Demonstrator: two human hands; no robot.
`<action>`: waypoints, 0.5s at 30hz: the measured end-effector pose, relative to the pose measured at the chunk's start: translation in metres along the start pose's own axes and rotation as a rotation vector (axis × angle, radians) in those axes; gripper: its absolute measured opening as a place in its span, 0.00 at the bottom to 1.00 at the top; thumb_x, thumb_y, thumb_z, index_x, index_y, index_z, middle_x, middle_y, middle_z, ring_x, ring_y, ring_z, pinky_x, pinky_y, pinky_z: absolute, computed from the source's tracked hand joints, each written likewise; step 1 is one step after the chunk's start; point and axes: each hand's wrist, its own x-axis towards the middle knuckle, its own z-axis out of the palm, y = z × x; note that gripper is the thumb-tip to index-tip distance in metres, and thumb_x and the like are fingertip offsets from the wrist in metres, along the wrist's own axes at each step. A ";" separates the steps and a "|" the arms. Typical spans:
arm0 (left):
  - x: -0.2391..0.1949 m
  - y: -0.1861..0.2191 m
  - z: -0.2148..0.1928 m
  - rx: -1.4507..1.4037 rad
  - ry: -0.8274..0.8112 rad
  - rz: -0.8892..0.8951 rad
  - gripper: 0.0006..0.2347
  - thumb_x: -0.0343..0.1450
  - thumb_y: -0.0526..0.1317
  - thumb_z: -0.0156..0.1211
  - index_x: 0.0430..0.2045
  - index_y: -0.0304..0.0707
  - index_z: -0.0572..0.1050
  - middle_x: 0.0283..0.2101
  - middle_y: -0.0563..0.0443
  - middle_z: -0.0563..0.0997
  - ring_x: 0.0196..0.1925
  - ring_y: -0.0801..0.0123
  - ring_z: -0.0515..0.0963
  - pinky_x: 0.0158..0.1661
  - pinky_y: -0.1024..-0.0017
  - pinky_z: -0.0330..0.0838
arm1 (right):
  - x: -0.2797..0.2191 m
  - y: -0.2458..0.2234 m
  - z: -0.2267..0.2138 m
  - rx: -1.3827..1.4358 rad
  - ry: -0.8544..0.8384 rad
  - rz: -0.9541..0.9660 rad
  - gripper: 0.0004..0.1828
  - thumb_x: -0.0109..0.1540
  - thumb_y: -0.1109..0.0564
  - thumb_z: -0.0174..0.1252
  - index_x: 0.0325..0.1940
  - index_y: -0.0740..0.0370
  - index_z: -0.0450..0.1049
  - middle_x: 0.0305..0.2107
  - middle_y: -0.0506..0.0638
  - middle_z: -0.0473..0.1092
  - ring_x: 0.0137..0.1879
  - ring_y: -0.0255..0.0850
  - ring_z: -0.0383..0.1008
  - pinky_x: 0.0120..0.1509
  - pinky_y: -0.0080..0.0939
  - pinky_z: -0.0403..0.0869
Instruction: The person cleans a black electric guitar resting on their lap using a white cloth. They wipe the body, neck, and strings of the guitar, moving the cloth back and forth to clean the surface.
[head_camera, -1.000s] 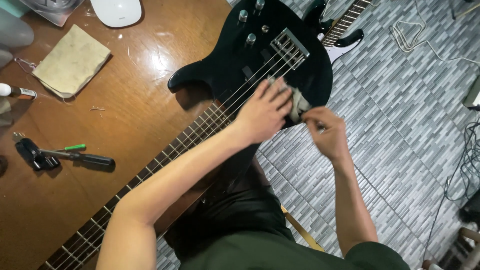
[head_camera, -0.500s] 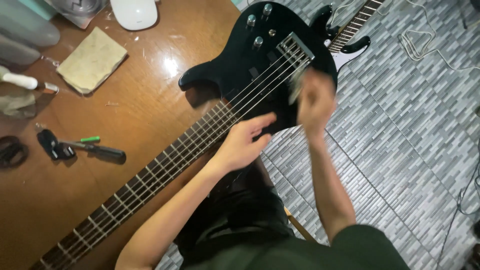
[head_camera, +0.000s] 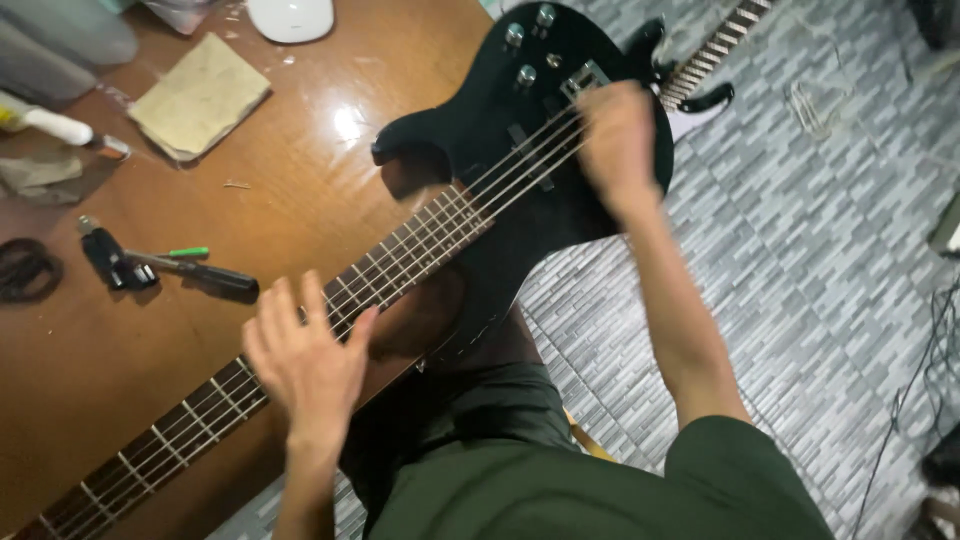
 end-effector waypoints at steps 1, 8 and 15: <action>-0.007 -0.010 -0.003 -0.001 0.008 -0.012 0.36 0.75 0.70 0.39 0.68 0.41 0.70 0.69 0.34 0.72 0.71 0.48 0.68 0.65 0.48 0.58 | 0.014 0.002 -0.003 0.003 0.001 -0.014 0.14 0.65 0.72 0.49 0.46 0.69 0.81 0.42 0.60 0.77 0.49 0.52 0.76 0.57 0.48 0.73; -0.024 -0.036 -0.011 0.108 0.244 -0.083 0.31 0.82 0.63 0.35 0.50 0.36 0.81 0.51 0.44 0.85 0.52 0.56 0.82 0.58 0.57 0.67 | 0.022 -0.083 0.007 -0.050 -0.271 -0.018 0.25 0.54 0.76 0.43 0.48 0.66 0.79 0.45 0.61 0.71 0.53 0.57 0.69 0.64 0.58 0.66; -0.024 -0.033 -0.007 0.116 0.346 -0.074 0.28 0.83 0.60 0.38 0.46 0.38 0.84 0.46 0.49 0.86 0.47 0.59 0.83 0.56 0.60 0.68 | 0.082 -0.056 -0.021 0.132 -0.168 0.247 0.13 0.70 0.66 0.44 0.46 0.70 0.77 0.52 0.68 0.68 0.58 0.58 0.75 0.64 0.51 0.76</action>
